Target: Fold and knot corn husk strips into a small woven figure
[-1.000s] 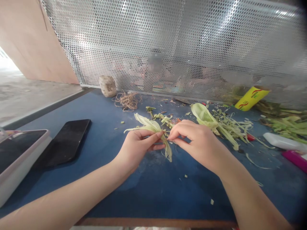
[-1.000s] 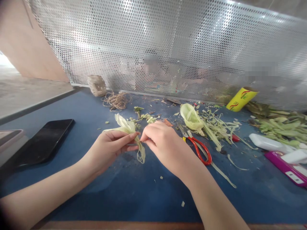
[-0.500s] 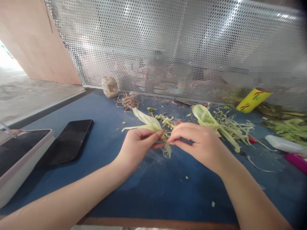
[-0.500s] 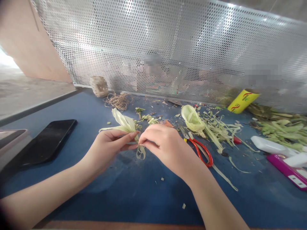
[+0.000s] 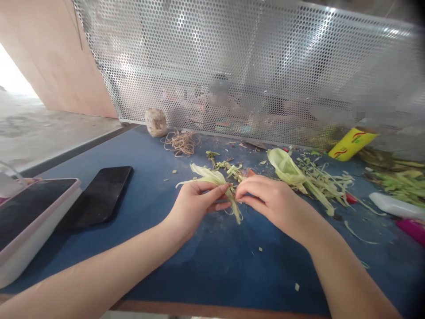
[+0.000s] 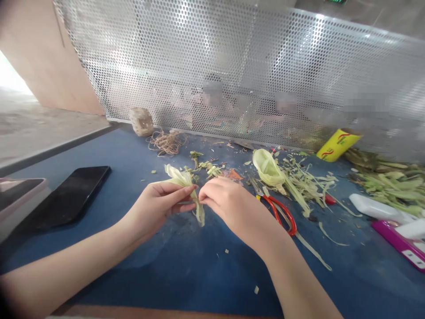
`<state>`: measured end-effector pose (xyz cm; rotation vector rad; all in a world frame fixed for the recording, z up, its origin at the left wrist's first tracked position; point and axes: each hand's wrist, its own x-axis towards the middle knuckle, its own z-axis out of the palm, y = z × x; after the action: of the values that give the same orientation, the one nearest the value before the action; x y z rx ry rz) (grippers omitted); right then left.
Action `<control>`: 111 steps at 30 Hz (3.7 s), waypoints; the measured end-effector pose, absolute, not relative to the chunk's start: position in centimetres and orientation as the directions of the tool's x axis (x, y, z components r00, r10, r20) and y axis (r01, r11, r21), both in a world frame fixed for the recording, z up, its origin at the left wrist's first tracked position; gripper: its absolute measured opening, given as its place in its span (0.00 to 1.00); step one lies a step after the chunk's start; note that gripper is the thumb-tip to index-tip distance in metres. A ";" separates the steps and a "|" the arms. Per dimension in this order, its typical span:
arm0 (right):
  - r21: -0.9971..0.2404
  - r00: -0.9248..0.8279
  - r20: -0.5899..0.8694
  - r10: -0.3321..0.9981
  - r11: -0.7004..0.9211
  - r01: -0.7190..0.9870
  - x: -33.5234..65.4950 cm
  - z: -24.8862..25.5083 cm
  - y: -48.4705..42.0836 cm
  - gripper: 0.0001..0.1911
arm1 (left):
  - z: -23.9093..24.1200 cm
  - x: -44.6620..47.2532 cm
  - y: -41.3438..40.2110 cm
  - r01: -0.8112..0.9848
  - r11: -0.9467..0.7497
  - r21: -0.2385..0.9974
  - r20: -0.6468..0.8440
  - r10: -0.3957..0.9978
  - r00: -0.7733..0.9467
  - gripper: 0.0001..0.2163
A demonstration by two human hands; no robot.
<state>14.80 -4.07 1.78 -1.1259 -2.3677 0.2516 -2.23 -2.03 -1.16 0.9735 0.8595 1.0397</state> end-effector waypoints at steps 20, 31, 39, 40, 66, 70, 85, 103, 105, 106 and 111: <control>-0.231 -0.329 0.577 0.747 0.536 0.812 13.3 1.2 -4.7 0.07 | -1.2 -1.8 -2.5 -0.189 0.060 0.980 -0.017 0.975 0.221 0.03; -0.455 -0.191 0.656 0.730 0.584 0.672 13.3 1.0 -4.4 0.07 | -1.2 -2.1 -2.4 -0.351 0.193 0.916 -0.096 0.957 0.274 0.05; -0.545 -0.409 0.488 0.771 0.635 0.548 14.4 1.9 -3.7 0.07 | -0.8 -2.3 -2.4 -0.399 0.345 0.850 -0.228 0.922 0.313 0.06; -0.536 -0.436 0.468 0.769 0.639 0.551 14.5 2.0 -3.6 0.07 | -0.8 -2.3 -2.4 -0.402 0.355 0.844 -0.238 0.920 0.313 0.05; -0.283 -0.388 0.580 0.717 0.623 0.729 14.0 1.5 -4.9 0.05 | -0.7 -2.0 -2.6 -0.328 0.247 0.912 -0.152 0.945 0.289 0.06; -0.328 -0.328 0.639 0.696 0.632 0.702 13.7 1.3 -4.8 0.06 | -0.5 -2.0 -2.7 -0.295 0.226 0.928 -0.147 0.953 0.266 0.05; -0.896 -0.055 0.410 0.910 0.413 0.165 13.0 0.5 -3.8 0.09 | -0.2 -2.1 -3.1 -0.148 0.006 0.989 0.022 0.982 0.187 0.04; -0.727 0.112 0.651 0.750 0.574 0.377 11.3 0.3 -5.2 0.07 | 0.0 -2.3 -3.3 -0.080 -0.021 0.997 0.042 0.959 0.279 0.05; -0.761 0.090 0.615 0.783 0.561 0.325 11.5 0.5 -5.1 0.08 | 0.0 -2.3 -3.4 -0.087 -0.015 0.996 0.039 0.957 0.286 0.05; -0.791 0.083 0.581 0.810 0.538 0.292 11.7 0.6 -5.0 0.08 | 0.1 -2.3 -3.4 -0.096 -0.014 0.995 0.042 0.957 0.288 0.05; -0.910 -0.053 0.366 0.929 0.370 0.187 12.9 1.6 -4.4 0.12 | -0.1 -2.3 -3.4 -0.142 -0.003 0.990 0.045 0.955 0.294 0.06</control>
<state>12.88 -4.42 1.58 -1.0474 -1.5172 0.8359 -2.33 -3.35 -0.14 1.2517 0.8749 1.0661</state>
